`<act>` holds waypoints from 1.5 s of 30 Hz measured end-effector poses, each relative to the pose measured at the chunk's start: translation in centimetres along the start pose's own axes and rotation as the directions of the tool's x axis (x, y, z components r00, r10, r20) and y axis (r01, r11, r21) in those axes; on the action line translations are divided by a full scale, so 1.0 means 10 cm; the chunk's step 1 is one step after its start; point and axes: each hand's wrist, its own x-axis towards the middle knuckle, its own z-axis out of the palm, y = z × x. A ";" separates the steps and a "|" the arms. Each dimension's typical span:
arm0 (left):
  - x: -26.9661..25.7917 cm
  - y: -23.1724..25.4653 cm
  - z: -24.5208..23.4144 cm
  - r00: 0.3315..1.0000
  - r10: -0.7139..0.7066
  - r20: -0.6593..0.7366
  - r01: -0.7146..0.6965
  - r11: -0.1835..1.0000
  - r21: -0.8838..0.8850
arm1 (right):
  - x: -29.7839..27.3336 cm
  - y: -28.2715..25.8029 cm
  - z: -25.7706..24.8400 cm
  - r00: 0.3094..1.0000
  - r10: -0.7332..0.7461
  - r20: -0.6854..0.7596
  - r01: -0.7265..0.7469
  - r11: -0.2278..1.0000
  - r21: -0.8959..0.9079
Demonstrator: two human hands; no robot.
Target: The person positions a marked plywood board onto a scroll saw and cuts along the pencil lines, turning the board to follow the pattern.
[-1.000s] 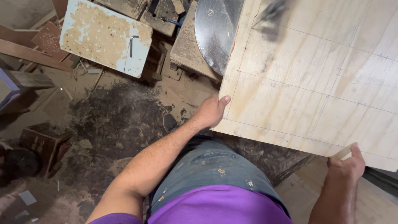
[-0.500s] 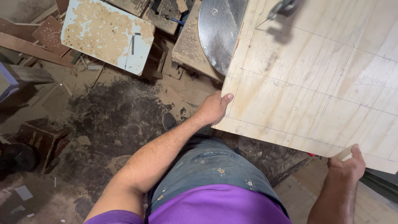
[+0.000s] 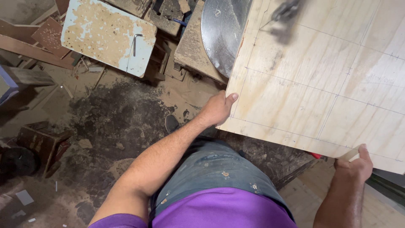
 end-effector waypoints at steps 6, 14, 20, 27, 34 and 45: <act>0.02 -0.02 0.02 0.999 0.031 -0.008 -0.031 0.999 -0.037 | 0.01 -0.02 -0.02 0.999 0.014 0.046 -0.011 0.997 -0.081; 0.04 -0.03 0.03 0.997 0.065 -0.049 -0.067 0.997 -0.031 | 0.07 -0.02 -0.04 0.991 0.046 0.123 -0.045 0.999 -0.014; 0.04 0.02 -0.01 1.000 0.014 -0.024 -0.015 0.999 -0.040 | 0.10 -0.03 -0.04 0.986 0.059 0.157 -0.060 0.998 0.002; 0.08 0.00 0.00 0.997 0.026 -0.076 -0.030 0.998 -0.055 | 0.26 0.00 -0.12 0.986 0.036 0.165 -0.037 0.999 0.004; 0.09 0.04 0.01 0.995 0.002 -0.102 -0.011 0.997 -0.082 | 0.38 0.01 -0.17 0.971 0.034 0.238 -0.029 0.999 -0.023; 0.16 0.02 0.11 0.972 0.007 -0.233 -0.031 0.994 -0.102 | 0.43 -0.03 -0.21 0.902 0.064 0.428 -0.093 0.995 0.046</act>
